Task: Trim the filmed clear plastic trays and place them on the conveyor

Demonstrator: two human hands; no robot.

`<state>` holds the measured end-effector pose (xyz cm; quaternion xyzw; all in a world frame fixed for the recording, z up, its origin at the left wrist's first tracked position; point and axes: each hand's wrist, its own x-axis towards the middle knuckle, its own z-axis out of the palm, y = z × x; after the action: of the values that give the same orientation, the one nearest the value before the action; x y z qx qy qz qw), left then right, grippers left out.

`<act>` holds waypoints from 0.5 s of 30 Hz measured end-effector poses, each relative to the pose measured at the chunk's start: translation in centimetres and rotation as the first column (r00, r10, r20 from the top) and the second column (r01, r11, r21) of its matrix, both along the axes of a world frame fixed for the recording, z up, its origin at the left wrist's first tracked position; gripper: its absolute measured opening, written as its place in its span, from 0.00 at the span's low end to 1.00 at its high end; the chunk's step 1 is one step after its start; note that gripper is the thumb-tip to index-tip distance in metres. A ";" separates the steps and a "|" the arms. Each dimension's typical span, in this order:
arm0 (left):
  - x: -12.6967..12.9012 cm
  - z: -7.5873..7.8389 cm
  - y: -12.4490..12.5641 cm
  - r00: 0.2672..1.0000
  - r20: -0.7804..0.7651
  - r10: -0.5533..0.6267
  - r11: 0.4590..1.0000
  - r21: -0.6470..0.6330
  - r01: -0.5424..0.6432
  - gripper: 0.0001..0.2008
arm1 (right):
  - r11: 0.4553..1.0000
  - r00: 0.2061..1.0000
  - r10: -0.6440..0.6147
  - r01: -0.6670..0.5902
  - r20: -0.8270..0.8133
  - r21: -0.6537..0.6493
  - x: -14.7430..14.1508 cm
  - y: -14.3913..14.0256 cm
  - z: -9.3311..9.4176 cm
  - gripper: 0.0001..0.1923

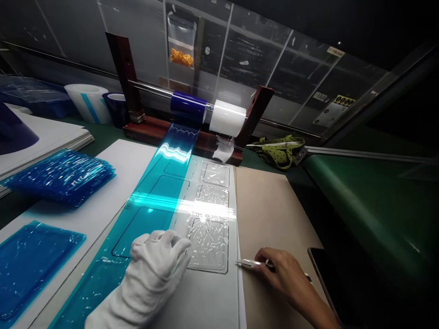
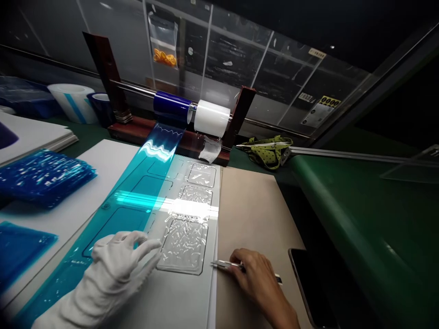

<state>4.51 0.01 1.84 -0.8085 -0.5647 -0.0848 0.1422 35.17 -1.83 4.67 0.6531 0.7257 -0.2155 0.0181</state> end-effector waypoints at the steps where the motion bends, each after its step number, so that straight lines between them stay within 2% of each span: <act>1: 0.2 -0.3 -0.5 1.000 -0.008 -0.010 1.000 -0.002 0.010 0.09 | 1.000 0.999 -0.012 0.011 -0.031 -0.015 -0.3 -0.3 -0.3 0.09; 4: 0.7 -0.9 -2.0 0.999 -0.011 -0.048 0.998 -0.043 0.047 0.05 | 0.999 0.991 -0.034 0.031 -0.126 -0.031 -1.2 -0.6 -1.0 0.09; 8: 1.1 -1.0 -3.2 0.996 0.072 -0.062 0.995 -0.079 0.067 0.06 | 0.998 0.958 -0.044 0.031 -0.285 -0.049 -2.0 -0.1 -1.4 0.08; 12: 1.2 -1.6 -3.3 0.992 0.114 -0.052 0.997 -0.057 0.059 0.09 | 0.984 0.861 -0.099 0.012 -0.499 -0.176 -2.0 1.0 -1.9 0.08; 15: 0.5 -2.5 -3.0 0.986 0.161 -0.035 0.998 -0.050 0.044 0.10 | 0.965 0.804 -0.109 -0.056 -0.584 -0.257 -1.6 1.8 -2.4 0.12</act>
<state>5.05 -3.02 -0.63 -0.8136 -0.5603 -0.1370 0.0733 33.55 -0.07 2.22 0.5547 0.6506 -0.5028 -0.1269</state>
